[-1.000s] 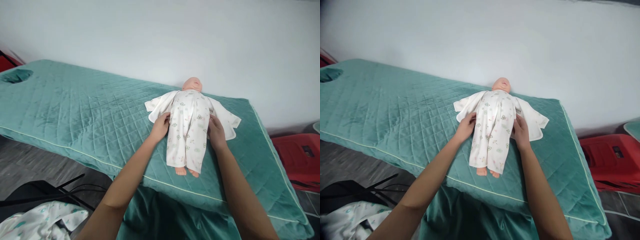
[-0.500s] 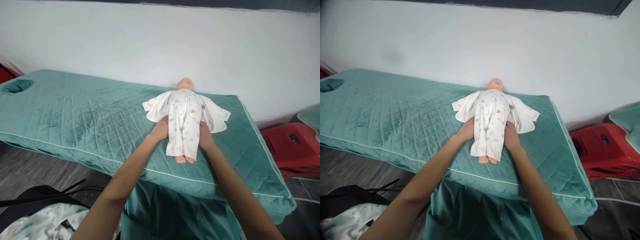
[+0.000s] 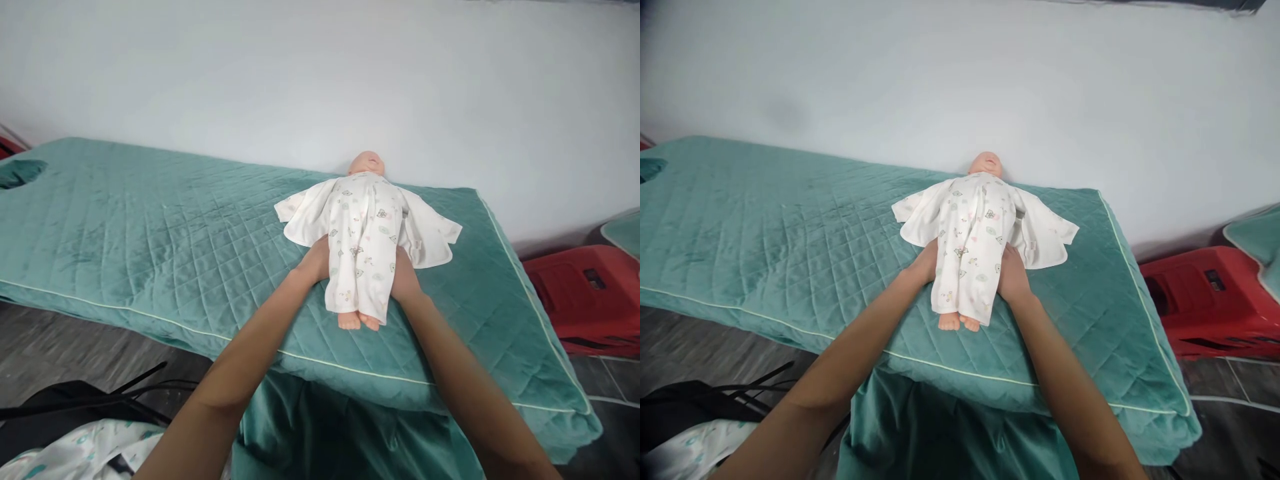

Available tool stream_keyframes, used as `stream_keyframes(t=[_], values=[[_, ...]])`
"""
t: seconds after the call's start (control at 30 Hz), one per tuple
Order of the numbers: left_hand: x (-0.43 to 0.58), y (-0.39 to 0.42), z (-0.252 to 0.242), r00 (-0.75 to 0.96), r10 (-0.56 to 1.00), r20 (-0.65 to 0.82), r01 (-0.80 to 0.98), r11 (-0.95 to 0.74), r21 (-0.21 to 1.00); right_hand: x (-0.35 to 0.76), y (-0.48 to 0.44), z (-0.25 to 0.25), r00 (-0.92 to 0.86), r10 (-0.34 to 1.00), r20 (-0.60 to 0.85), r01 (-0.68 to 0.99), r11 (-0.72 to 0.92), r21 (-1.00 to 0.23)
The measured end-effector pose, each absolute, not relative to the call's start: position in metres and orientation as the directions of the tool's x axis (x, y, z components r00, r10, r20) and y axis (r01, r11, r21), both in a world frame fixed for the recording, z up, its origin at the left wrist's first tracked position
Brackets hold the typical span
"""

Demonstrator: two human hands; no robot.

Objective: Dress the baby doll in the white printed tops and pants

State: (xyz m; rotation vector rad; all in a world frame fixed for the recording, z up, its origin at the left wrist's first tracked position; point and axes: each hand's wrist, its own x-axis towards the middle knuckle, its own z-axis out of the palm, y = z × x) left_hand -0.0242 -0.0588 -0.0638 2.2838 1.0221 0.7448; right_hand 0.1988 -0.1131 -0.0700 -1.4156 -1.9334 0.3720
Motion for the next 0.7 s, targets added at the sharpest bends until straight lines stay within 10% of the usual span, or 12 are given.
stream_keyframes(t=[0.37,0.7], values=[[-0.024,-0.059,-0.064,0.552,0.769,0.321,0.630,-0.637,0.444,0.212,-0.120,-0.081,-0.061,0.968,0.245,0.418,0.247,-0.874],[-0.048,-0.084,-0.065,0.587,0.700,0.407,0.648,-0.708,0.281,0.209,-0.129,-0.055,-0.177,0.950,0.257,0.864,0.275,-0.422]])
